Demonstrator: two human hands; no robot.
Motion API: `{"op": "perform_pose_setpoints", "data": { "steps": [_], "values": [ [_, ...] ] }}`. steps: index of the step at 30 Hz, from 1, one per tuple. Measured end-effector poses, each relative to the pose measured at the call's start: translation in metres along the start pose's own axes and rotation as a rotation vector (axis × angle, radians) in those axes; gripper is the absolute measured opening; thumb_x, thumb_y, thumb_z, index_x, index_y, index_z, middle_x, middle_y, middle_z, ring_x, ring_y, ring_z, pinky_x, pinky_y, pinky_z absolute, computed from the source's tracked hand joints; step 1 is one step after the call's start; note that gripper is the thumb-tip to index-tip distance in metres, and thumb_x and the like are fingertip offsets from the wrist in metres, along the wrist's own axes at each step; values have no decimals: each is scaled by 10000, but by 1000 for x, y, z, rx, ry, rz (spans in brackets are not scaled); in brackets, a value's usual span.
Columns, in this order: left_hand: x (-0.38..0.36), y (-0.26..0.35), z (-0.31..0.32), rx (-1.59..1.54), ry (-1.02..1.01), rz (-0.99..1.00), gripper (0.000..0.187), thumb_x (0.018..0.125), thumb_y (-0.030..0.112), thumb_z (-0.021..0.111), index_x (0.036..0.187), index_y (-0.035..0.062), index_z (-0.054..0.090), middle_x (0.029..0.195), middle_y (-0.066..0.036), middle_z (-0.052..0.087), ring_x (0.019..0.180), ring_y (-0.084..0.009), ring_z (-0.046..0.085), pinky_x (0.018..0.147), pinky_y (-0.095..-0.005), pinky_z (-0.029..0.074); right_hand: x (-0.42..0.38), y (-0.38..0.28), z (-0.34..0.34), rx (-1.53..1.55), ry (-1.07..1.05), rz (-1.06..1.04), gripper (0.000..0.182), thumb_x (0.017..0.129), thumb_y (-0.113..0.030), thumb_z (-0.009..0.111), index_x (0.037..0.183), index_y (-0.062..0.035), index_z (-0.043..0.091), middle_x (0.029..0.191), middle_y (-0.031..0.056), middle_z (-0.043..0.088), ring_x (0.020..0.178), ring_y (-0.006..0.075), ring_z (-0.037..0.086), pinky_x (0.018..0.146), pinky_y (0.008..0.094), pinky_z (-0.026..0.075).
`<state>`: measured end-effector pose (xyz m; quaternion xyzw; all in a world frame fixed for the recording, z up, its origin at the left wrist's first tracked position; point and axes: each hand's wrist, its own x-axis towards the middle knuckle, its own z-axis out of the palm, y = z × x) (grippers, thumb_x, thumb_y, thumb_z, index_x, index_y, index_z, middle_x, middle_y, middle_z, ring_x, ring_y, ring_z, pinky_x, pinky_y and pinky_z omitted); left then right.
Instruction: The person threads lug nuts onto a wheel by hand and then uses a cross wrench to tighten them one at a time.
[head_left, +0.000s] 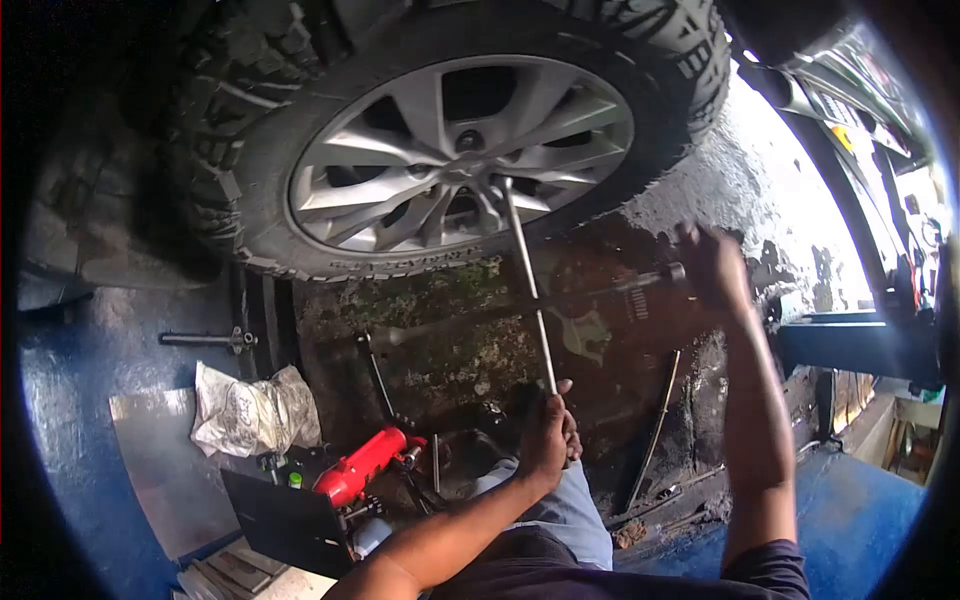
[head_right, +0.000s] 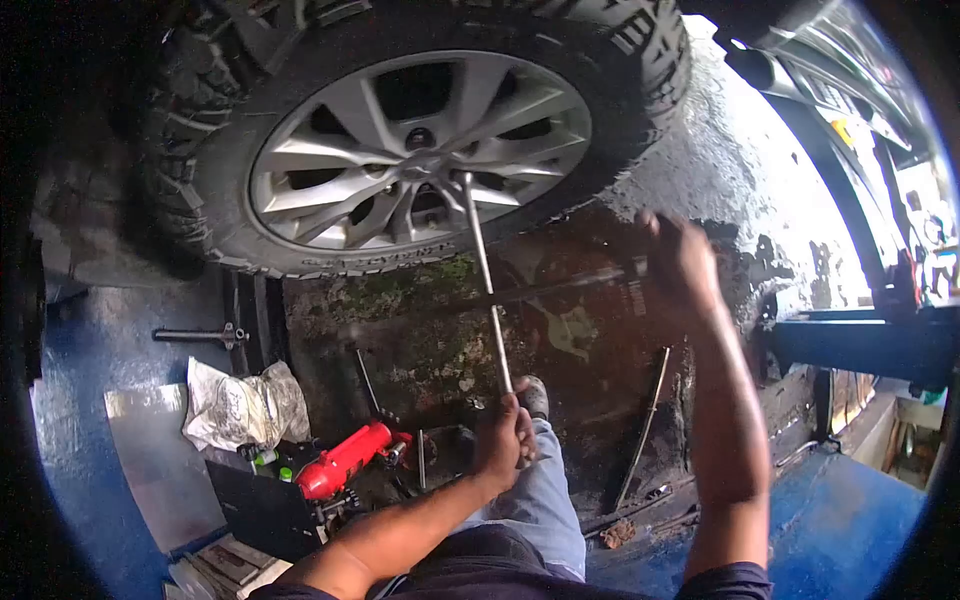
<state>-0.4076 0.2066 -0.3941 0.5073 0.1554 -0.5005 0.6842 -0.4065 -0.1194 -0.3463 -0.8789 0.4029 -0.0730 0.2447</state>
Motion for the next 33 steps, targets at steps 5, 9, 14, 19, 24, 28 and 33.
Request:
{"op": "perform_pose_setpoints", "data": {
  "steps": [5,9,14,19,24,28,33],
  "values": [
    [-2,-1,1,-74,-12,-32,396,1037,406,391,1312,126,449,630,17,360,461,-91,343,447,-283,368,10,-60,-111,145,234,-11,502,973,-470,479,1146,-28,640,991,213,670,937,289,650,841,398,497],
    [-4,3,3,148,16,16,427,1031,419,408,1310,99,456,629,9,372,470,-100,399,440,-277,380,44,3,41,138,255,-9,510,957,-485,486,1144,-41,654,1025,195,669,966,283,634,866,390,490],
    [1,-21,-2,190,141,23,427,1012,447,444,1195,66,506,632,7,407,482,-94,432,444,-258,401,26,64,151,285,-86,137,388,972,-359,525,1041,-6,669,870,169,684,799,190,643,770,358,499],
    [-15,-9,-2,204,148,101,323,1022,359,460,1205,101,525,647,22,434,454,-66,416,404,-237,380,-5,49,124,445,-201,60,393,933,-354,573,817,14,648,658,114,624,608,147,547,624,375,478],
    [-36,-20,-36,180,169,19,298,1028,371,440,965,86,503,636,10,428,436,-96,424,383,-258,373,-44,4,94,259,-128,67,350,900,-307,608,762,15,623,627,160,580,559,189,473,610,388,457],
    [-37,-13,-53,118,185,-5,489,999,489,449,1216,56,517,626,6,392,448,-94,411,403,-276,394,-47,-24,90,208,-110,7,342,894,-305,611,786,18,641,649,181,591,564,230,512,613,392,454],
    [-35,-5,-65,119,141,37,489,1008,475,431,1245,55,509,621,8,393,442,-95,411,400,-274,389,-44,-46,80,231,-86,22,317,893,-290,621,826,15,681,660,158,631,587,196,568,611,386,455]
  ]
}}
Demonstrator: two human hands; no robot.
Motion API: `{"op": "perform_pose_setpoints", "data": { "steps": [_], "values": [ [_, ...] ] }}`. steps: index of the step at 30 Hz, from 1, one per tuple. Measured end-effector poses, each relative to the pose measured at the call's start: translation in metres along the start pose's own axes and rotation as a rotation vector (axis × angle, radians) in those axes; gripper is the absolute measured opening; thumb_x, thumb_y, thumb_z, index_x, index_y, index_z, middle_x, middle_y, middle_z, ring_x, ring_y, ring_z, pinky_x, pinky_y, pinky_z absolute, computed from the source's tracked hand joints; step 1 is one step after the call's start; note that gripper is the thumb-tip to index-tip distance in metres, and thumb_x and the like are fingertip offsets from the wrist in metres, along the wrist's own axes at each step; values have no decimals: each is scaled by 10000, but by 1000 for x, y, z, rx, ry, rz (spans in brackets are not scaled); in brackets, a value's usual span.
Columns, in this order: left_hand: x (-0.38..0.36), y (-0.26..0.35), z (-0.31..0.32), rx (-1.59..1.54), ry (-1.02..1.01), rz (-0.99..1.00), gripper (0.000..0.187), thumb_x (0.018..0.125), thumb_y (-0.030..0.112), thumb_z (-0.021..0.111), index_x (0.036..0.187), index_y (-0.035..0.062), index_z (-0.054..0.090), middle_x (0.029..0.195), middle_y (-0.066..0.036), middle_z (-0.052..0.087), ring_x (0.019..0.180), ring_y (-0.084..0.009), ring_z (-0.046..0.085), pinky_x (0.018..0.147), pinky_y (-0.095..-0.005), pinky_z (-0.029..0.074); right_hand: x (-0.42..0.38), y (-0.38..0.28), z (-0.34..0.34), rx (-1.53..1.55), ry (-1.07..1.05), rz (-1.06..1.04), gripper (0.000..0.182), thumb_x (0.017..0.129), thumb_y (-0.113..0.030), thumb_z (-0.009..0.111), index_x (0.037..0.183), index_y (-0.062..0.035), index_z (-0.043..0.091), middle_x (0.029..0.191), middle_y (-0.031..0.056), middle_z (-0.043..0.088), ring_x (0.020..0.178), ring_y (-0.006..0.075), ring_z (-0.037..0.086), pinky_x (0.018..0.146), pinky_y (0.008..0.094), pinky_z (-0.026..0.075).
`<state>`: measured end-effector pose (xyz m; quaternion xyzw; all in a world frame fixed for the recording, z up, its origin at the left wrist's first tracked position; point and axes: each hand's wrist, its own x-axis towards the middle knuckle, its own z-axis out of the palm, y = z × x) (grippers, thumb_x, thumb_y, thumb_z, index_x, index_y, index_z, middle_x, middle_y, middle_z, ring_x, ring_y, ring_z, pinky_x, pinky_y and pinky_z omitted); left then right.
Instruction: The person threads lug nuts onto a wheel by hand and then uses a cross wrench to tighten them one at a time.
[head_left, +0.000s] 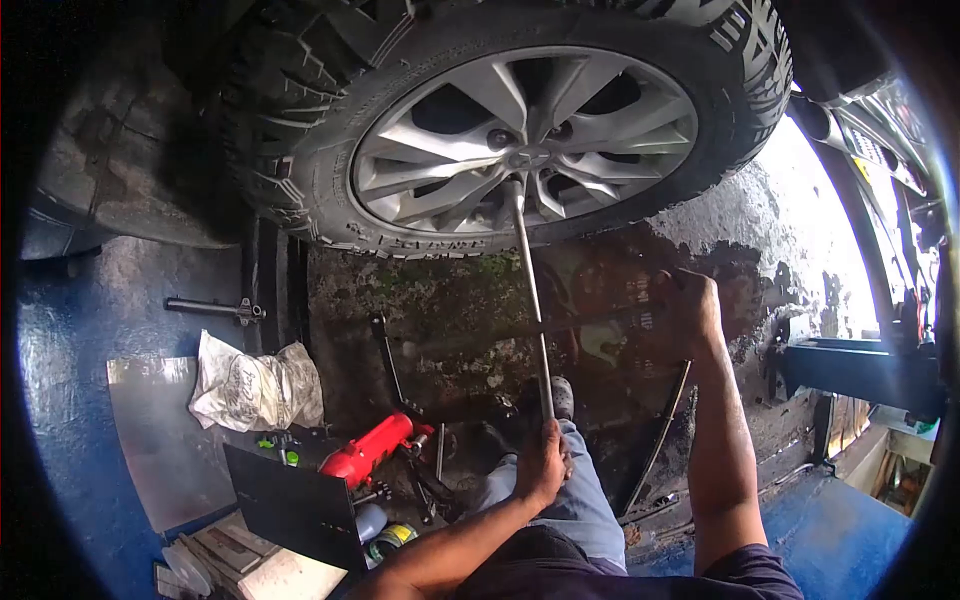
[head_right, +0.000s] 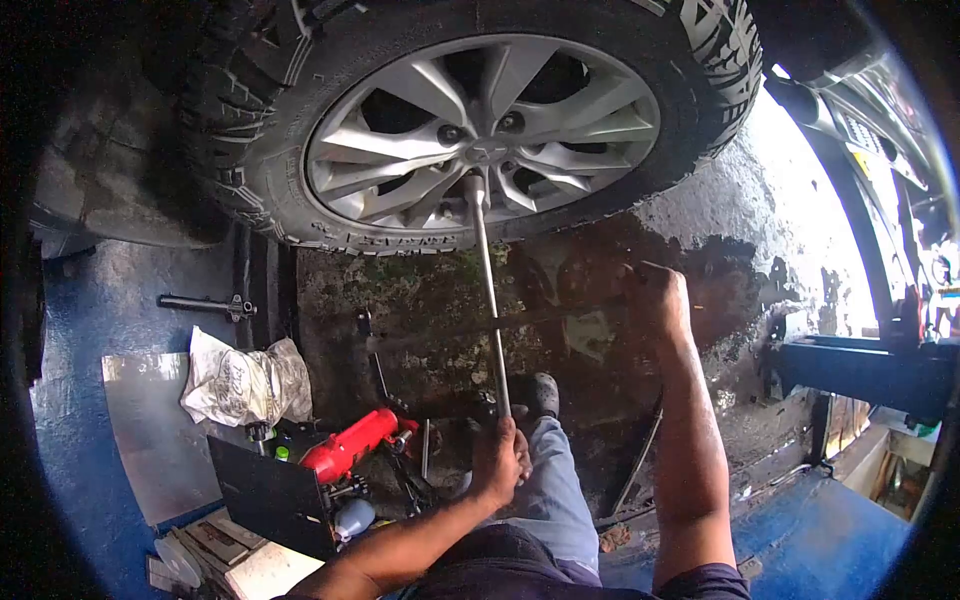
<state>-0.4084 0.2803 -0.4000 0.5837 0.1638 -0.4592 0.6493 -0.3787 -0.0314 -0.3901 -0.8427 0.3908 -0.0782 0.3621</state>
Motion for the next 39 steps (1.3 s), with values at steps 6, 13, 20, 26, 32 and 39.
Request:
{"op": "perform_pose_setpoints", "data": {
  "steps": [6,13,20,26,32,39],
  "values": [
    [22,23,-13,-10,-70,53,458,1025,448,389,1240,61,509,617,17,373,442,-87,387,401,-275,387,-1,-68,-9,80,136,-156,233,864,-228,651,816,0,656,707,192,631,665,358,637,625,407,479],
    [10,39,2,-187,-130,-29,405,1028,405,412,1247,74,493,619,14,365,438,-87,368,415,-282,395,3,-100,-18,26,234,-215,265,901,-205,598,743,5,565,679,176,598,609,284,604,589,412,446],
    [11,34,14,-159,-70,8,337,1033,365,420,1202,87,512,638,3,379,447,-99,381,415,-292,388,16,-82,-57,-307,10,-119,489,940,-463,550,1141,-27,643,911,235,666,861,358,678,779,449,518],
    [10,31,14,-222,-80,-34,314,1024,371,447,1178,109,528,629,16,382,447,-96,369,414,-290,375,-5,-250,-190,-806,321,-542,424,976,-389,511,1190,-37,614,1107,220,649,955,296,671,756,385,554],
    [11,35,15,-135,-2,-17,296,1021,345,465,1152,91,542,609,14,396,434,-94,388,406,-299,393,17,-124,-47,-433,544,-646,481,956,-388,522,1311,-63,545,1202,260,606,1055,313,648,871,410,534],
    [34,1,-1,-24,70,178,276,1007,326,503,1103,78,579,640,12,456,453,-82,421,393,-262,376,36,-22,2,-424,-252,-231,422,933,-398,540,1289,-176,588,1190,181,640,1055,342,643,892,438,498]
  ]
}}
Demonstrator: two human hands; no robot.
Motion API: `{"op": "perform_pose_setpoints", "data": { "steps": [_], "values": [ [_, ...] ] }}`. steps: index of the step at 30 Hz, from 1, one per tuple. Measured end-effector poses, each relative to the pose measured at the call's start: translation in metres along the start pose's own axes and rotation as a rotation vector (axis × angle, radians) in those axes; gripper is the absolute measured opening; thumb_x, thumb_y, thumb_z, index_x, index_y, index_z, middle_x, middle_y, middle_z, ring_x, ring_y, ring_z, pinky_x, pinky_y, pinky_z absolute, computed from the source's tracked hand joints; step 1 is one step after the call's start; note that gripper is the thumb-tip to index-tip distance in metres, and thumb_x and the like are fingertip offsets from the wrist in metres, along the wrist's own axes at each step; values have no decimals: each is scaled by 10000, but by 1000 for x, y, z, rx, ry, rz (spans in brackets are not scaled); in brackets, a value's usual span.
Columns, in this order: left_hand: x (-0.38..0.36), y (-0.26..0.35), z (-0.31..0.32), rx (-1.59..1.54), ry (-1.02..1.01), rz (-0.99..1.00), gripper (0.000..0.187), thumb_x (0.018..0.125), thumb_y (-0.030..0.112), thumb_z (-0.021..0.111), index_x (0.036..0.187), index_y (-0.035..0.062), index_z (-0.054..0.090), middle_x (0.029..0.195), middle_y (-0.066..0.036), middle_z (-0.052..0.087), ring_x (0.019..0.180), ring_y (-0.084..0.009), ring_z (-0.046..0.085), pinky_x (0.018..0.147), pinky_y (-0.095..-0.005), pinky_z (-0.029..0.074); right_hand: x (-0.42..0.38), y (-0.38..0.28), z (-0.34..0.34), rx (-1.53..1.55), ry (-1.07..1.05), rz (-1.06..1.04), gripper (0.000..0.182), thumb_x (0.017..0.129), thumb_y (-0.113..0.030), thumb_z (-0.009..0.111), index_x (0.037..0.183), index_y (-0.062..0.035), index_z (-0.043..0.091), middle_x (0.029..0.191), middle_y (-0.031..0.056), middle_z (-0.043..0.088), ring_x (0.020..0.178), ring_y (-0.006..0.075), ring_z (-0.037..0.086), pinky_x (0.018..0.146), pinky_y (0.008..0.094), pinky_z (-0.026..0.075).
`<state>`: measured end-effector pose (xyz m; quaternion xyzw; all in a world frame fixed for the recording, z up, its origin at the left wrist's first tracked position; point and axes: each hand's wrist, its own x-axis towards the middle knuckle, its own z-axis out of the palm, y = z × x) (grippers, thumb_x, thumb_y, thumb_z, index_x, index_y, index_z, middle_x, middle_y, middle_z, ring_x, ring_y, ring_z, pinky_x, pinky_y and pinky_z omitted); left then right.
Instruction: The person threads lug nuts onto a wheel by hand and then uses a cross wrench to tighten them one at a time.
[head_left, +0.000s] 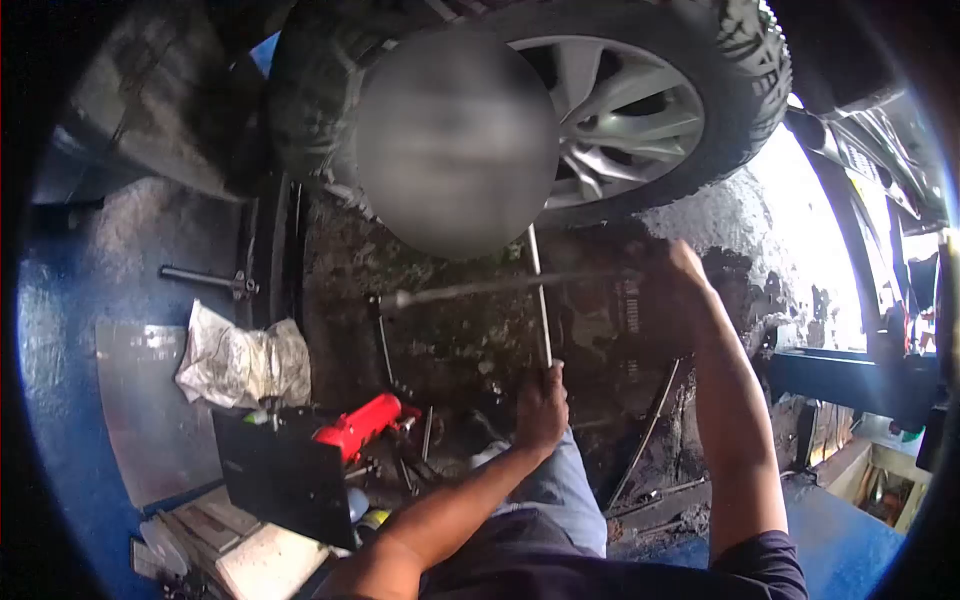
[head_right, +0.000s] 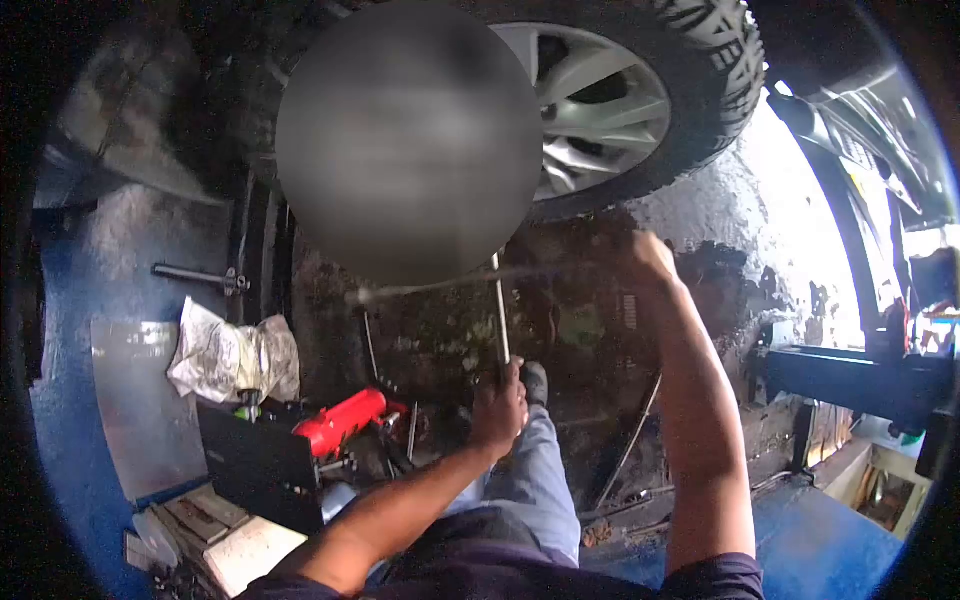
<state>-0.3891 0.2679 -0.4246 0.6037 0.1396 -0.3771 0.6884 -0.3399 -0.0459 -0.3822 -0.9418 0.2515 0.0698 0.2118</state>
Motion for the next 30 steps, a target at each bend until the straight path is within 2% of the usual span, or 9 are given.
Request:
{"op": "perform_pose_setpoints", "data": {
  "steps": [2,7,9,11,12,17,21,27,30],
  "values": [
    [-17,23,1,5,23,-35,224,1001,269,518,1062,60,574,645,7,459,522,-98,447,480,-288,401,-10,-14,-1,131,-84,42,371,917,-402,563,1228,-212,636,1108,150,681,1016,345,655,866,431,497],
    [-30,-23,-28,970,216,787,269,990,270,517,1103,38,591,776,-104,598,704,-256,584,615,-399,453,-33,-6,20,234,-28,-68,355,892,-365,610,1118,-100,678,972,175,702,915,356,670,766,411,515],
    [-53,-39,-59,499,68,250,305,993,297,511,1133,39,595,671,19,503,581,-108,489,544,-310,424,-56,6,29,-206,-160,-562,342,866,-337,658,1082,-74,692,942,180,703,877,315,686,727,387,520],
    [-83,15,-83,468,-28,115,280,1003,309,490,1050,65,619,708,-32,585,637,-175,572,602,-349,465,-97,-26,7,164,-388,-175,316,845,-301,685,1063,-72,700,945,178,703,853,279,690,725,380,521],
    [-86,20,-100,449,-50,140,286,1008,315,486,1041,62,615,669,-3,537,602,-129,518,566,-316,434,-118,-45,-6,352,-480,22,305,835,-283,699,1053,-71,704,947,178,703,841,261,693,724,376,522],
    [-122,65,-170,356,-209,179,366,1030,364,428,1077,45,604,596,37,461,497,-62,420,461,-254,351,-193,-108,-45,479,-311,-328,297,804,-269,718,1020,-66,697,892,179,696,796,280,688,717,386,526],
    [-160,116,-190,462,-252,230,495,1024,468,391,1115,26,595,581,33,450,449,-54,398,423,-234,336,-262,-188,-112,368,-306,-240,291,838,-292,670,1007,-56,666,852,193,669,811,401,649,686,446,529],
    [-193,160,-199,445,-281,421,520,1022,468,404,1180,8,587,571,42,441,476,-48,406,454,-236,359,-323,-229,-137,349,-66,-304,230,858,-269,657,945,-57,686,813,169,670,773,382,651,694,446,531],
    [-214,202,-199,228,-481,170,687,981,593,365,1274,-2,547,734,-13,564,559,-88,521,530,-243,452,-338,-220,-143,633,10,-211,241,834,-235,709,869,0,665,708,147,630,639,146,570,598,339,476]
  ]
}}
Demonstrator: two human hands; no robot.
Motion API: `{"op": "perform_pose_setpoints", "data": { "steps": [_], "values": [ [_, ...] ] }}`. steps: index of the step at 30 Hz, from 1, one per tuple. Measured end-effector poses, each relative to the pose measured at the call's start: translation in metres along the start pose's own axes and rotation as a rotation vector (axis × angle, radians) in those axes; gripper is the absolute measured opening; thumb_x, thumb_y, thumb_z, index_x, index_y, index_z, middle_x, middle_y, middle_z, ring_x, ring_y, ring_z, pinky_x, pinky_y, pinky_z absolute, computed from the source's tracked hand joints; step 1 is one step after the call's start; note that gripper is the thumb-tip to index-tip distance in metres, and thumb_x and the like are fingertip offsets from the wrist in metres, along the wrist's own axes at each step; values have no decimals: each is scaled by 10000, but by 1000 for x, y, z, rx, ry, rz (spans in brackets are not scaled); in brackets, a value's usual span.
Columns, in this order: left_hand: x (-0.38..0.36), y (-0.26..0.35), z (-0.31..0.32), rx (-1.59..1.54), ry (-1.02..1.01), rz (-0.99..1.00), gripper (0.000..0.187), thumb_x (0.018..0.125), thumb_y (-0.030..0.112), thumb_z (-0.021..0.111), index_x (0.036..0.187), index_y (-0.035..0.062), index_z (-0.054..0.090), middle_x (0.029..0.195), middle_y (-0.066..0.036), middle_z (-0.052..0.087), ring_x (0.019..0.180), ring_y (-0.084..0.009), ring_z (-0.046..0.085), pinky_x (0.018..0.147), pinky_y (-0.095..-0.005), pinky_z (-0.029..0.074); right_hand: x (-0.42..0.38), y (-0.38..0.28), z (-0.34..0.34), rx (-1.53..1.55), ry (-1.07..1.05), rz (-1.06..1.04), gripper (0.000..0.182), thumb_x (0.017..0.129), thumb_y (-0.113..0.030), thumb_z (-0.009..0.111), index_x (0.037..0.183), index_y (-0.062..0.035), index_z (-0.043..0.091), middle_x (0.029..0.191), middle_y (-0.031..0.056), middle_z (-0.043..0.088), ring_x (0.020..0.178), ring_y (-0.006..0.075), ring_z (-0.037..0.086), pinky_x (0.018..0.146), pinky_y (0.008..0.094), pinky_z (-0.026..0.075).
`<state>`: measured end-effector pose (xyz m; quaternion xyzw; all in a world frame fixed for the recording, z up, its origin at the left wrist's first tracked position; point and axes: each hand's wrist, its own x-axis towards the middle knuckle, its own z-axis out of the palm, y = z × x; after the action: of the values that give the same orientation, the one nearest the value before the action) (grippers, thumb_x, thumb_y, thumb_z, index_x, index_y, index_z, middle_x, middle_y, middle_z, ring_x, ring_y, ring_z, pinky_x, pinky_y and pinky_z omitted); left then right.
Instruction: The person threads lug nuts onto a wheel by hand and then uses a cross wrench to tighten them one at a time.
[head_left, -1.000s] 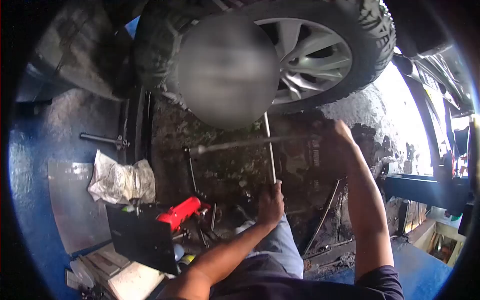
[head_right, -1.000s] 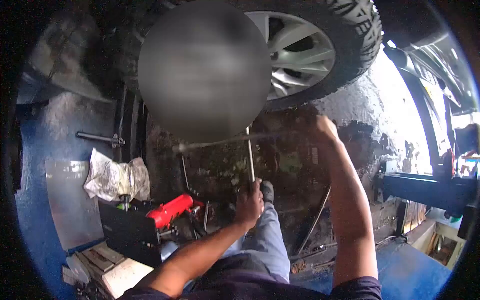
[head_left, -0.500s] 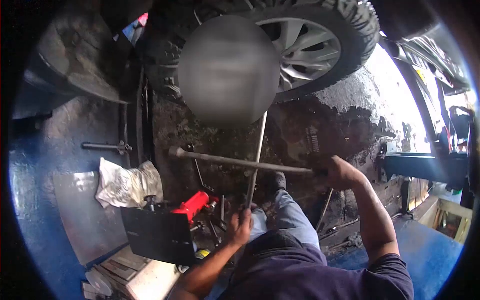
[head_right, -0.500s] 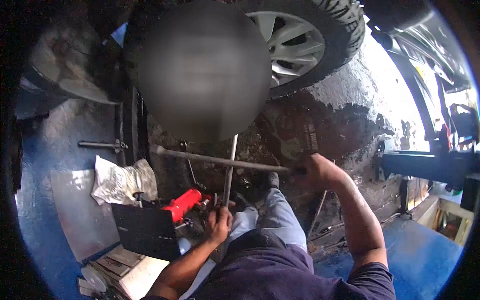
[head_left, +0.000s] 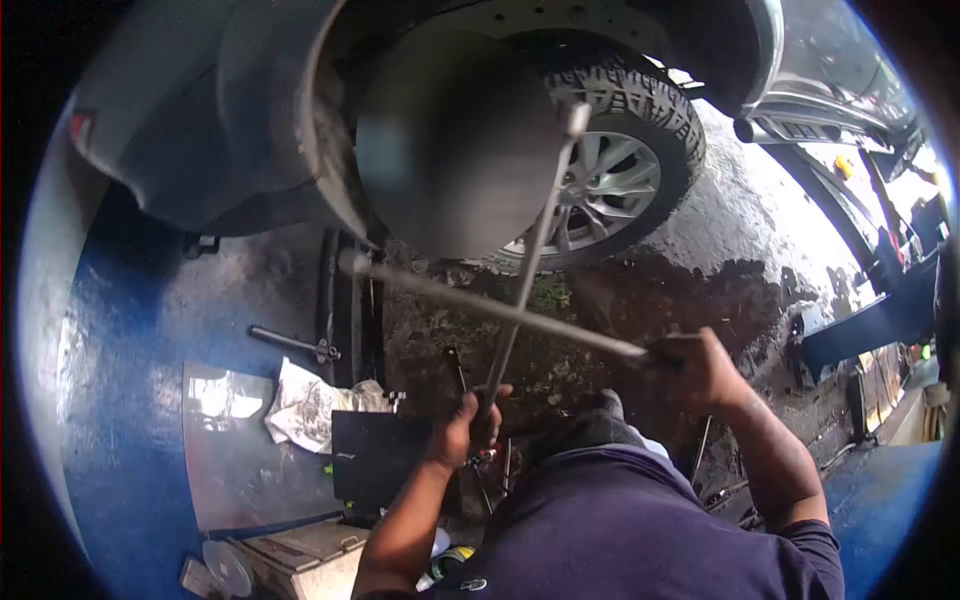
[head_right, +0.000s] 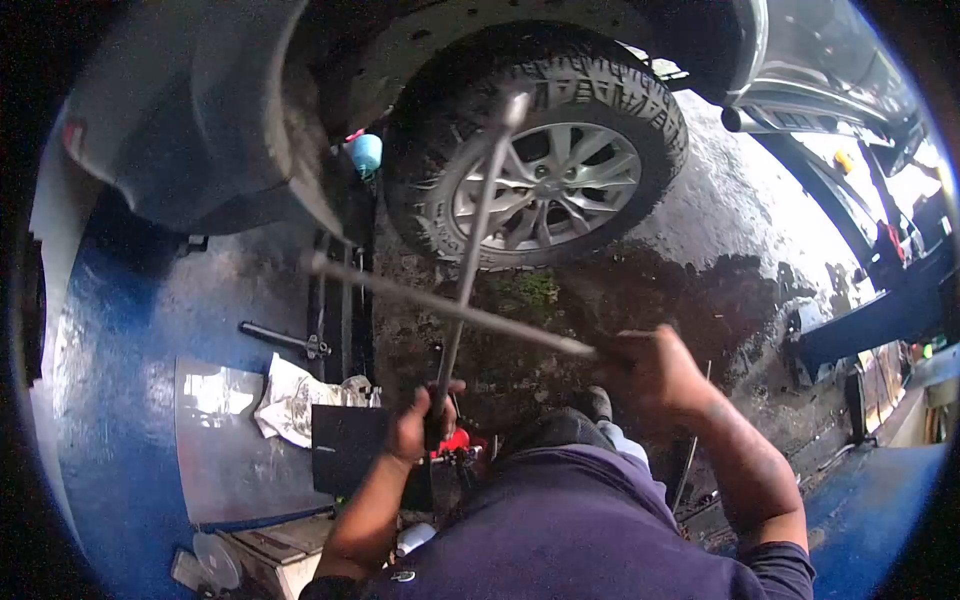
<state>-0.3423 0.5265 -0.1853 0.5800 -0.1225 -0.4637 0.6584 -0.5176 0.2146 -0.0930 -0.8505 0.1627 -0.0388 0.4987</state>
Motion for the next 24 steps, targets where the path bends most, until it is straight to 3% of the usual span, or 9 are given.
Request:
{"op": "perform_pose_setpoints", "data": {
  "steps": [1,4,7,8,15,18,21,22,24],
  "values": [
    [-6,15,0,-139,-77,-38,728,970,624,351,1292,0,539,784,-35,599,583,-101,555,548,-246,473,-1,12,-4,43,45,-117,274,832,-241,721,822,22,646,661,116,606,613,107,508,558,323,442],
    [-21,56,-4,-154,-469,140,857,930,707,284,1395,5,446,1059,-168,633,714,-168,655,639,-268,537,-14,34,-7,196,98,-192,397,840,-325,745,719,22,596,609,22,528,574,88,433,505,290,370],
    [-47,92,19,-251,-561,290,946,901,756,229,1477,11,315,1241,-281,559,788,-231,691,697,-311,566,-29,39,13,442,187,-119,475,835,-424,751,690,-4,581,613,-34,482,572,62,429,486,262,340],
    [-50,99,17,-177,-615,356,1009,868,798,214,1507,17,233,1352,-312,472,855,-273,693,748,-339,574,-33,41,19,475,196,-116,472,827,-453,753,718,-19,601,631,-42,505,581,52,448,487,247,341],
    [-73,118,38,-216,-562,495,1092,816,855,206,1508,11,227,1414,-358,379,946,-325,678,815,-370,561,-49,24,45,641,201,-64,479,835,-446,738,849,24,646,672,-22,553,588,62,482,504,245,371],
    [-74,125,43,-203,-686,570,1040,858,806,244,1505,-8,215,1405,-378,372,1041,-374,651,881,-431,536,-52,30,52,660,183,-65,464,843,-425,732,866,31,651,694,-16,574,599,62,492,519,237,377],
    [-79,138,64,55,-656,612,994,867,782,311,1513,31,226,1422,-337,389,1074,-358,640,888,-414,533,-49,34,58,601,158,-27,394,854,-354,729,867,31,645,702,-6,594,617,76,520,535,252,407],
    [-78,141,83,211,-600,648,921,884,730,395,1524,89,233,1433,-285,418,1109,-330,627,901,-395,523,-48,38,62,563,149,-2,367,859,-325,727,871,31,643,706,-2,602,624,84,533,542,260,420],
    [-67,146,126,500,-640,804,761,889,387,569,1509,67,264,1399,-229,471,1136,-331,595,907,-431,510,-32,39,77,435,246,-113,313,872,-270,707,909,31,634,742,15,623,682,108,570,568,283,454]
  ]
}}
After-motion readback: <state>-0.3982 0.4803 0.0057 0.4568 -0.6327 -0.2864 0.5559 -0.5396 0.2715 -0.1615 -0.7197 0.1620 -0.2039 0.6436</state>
